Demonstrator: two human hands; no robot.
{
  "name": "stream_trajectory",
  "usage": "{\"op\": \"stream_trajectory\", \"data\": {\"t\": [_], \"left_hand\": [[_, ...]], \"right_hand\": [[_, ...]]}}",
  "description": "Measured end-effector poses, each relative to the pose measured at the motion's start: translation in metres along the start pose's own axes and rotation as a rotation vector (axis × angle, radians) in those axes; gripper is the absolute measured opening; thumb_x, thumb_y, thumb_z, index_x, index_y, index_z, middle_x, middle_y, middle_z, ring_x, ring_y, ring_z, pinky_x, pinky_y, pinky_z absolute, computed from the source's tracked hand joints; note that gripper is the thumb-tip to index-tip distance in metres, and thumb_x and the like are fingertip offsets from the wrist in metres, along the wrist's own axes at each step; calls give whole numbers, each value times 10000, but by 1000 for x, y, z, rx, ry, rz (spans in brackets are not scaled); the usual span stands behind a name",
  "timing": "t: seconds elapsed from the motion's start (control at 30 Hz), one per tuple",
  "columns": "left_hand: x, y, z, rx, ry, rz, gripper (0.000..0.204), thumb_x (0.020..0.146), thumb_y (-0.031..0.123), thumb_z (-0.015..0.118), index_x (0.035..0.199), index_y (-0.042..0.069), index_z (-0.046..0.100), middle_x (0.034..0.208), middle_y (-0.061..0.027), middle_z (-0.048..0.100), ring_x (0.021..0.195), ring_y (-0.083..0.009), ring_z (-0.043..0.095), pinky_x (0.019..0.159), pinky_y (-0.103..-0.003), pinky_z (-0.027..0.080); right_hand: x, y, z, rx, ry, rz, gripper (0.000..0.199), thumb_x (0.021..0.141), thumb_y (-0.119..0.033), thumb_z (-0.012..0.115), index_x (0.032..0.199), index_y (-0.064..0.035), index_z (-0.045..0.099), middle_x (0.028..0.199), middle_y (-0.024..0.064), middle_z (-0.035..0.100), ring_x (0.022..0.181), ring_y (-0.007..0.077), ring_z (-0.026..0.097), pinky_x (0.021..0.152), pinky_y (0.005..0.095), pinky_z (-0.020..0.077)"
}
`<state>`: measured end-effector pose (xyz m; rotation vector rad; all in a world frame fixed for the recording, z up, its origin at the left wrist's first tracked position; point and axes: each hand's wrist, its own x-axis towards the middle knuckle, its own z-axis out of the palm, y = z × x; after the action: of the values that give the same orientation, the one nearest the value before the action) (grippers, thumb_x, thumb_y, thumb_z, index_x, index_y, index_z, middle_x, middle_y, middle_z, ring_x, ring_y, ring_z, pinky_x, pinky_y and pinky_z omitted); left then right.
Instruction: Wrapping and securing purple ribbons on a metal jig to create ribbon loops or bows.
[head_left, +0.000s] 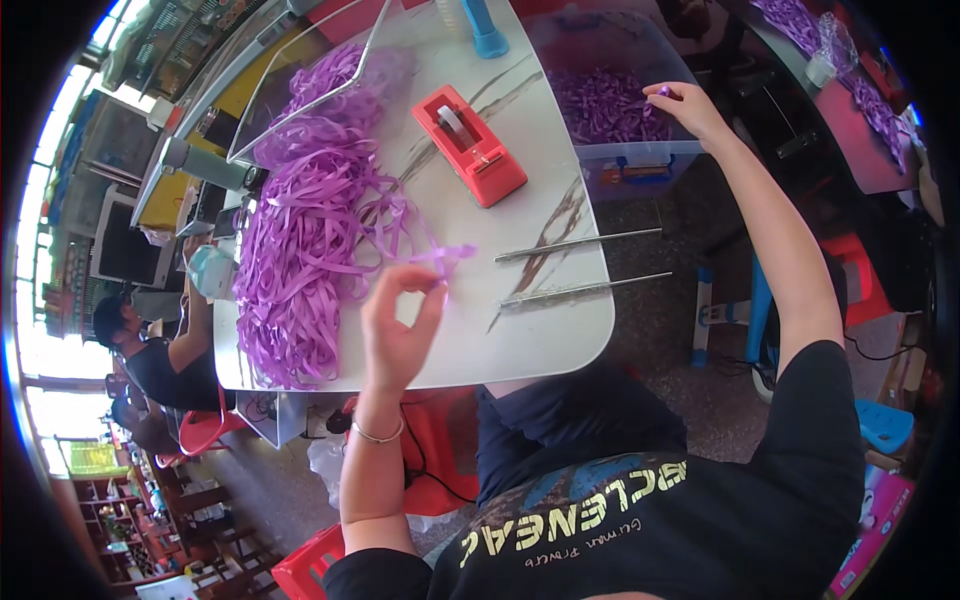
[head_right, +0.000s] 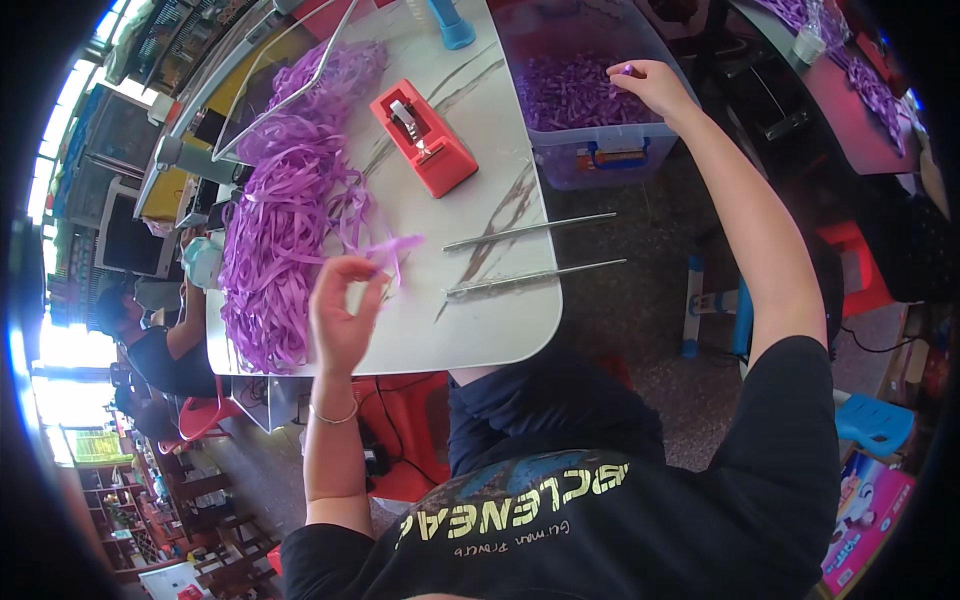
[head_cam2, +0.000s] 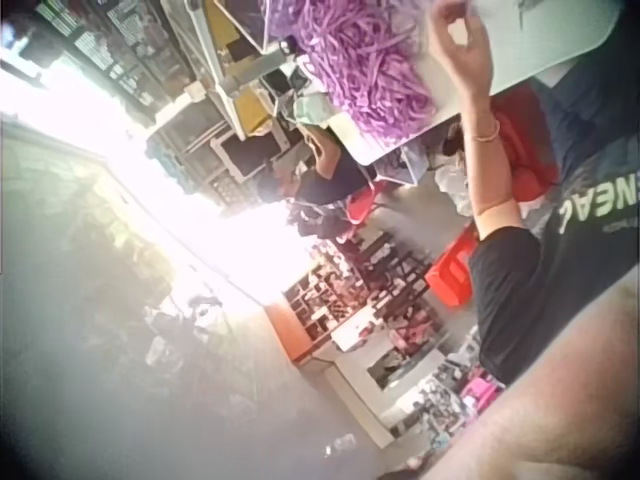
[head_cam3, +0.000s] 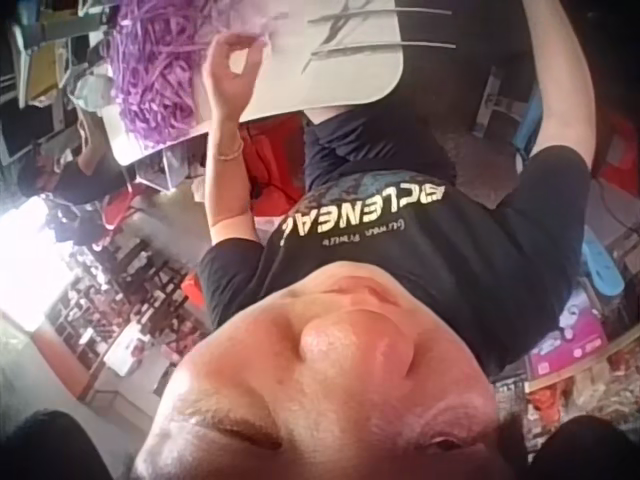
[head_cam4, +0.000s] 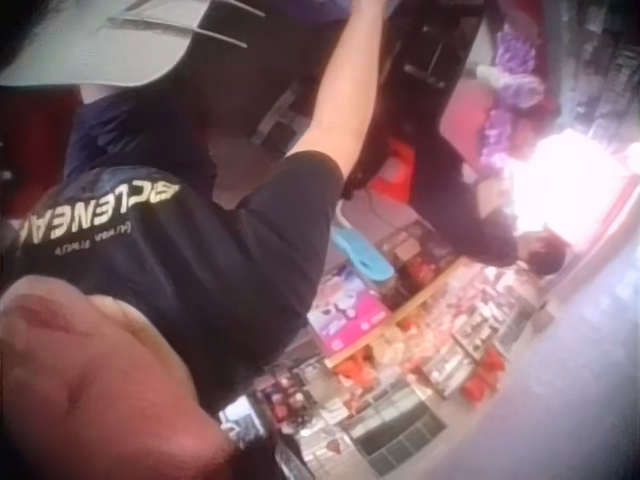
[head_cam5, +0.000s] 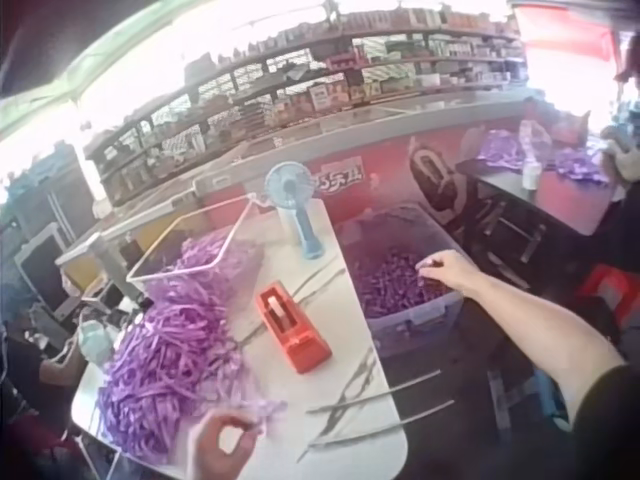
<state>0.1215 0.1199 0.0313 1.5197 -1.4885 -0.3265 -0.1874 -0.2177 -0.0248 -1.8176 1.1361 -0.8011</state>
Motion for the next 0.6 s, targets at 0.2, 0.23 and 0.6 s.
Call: {"op": "stream_trajectory", "data": {"t": [0.2,0.23,0.6], "left_hand": [[-21,-17,21,-78,-197,-204,140,754,0,602,886,-3,553,744,-49,568,663,-102,552,614,-226,440],[-21,-18,22,-79,-201,-206,140,755,3,602,886,-5,552,746,-52,566,665,-101,555,604,-226,441],[-17,-14,28,-5,-218,-161,140,735,-4,611,865,-1,560,742,-73,564,643,-139,573,590,-236,453]], "right_hand": [[14,34,6,29,139,78,325,800,-230,625,1059,-35,602,893,22,620,802,88,564,712,218,425],[9,38,7,117,181,142,338,805,-243,623,1074,-41,595,898,22,619,801,87,564,703,217,427],[-143,190,138,600,-51,690,232,811,-224,462,824,-67,632,657,24,569,578,102,519,510,240,403]]}}
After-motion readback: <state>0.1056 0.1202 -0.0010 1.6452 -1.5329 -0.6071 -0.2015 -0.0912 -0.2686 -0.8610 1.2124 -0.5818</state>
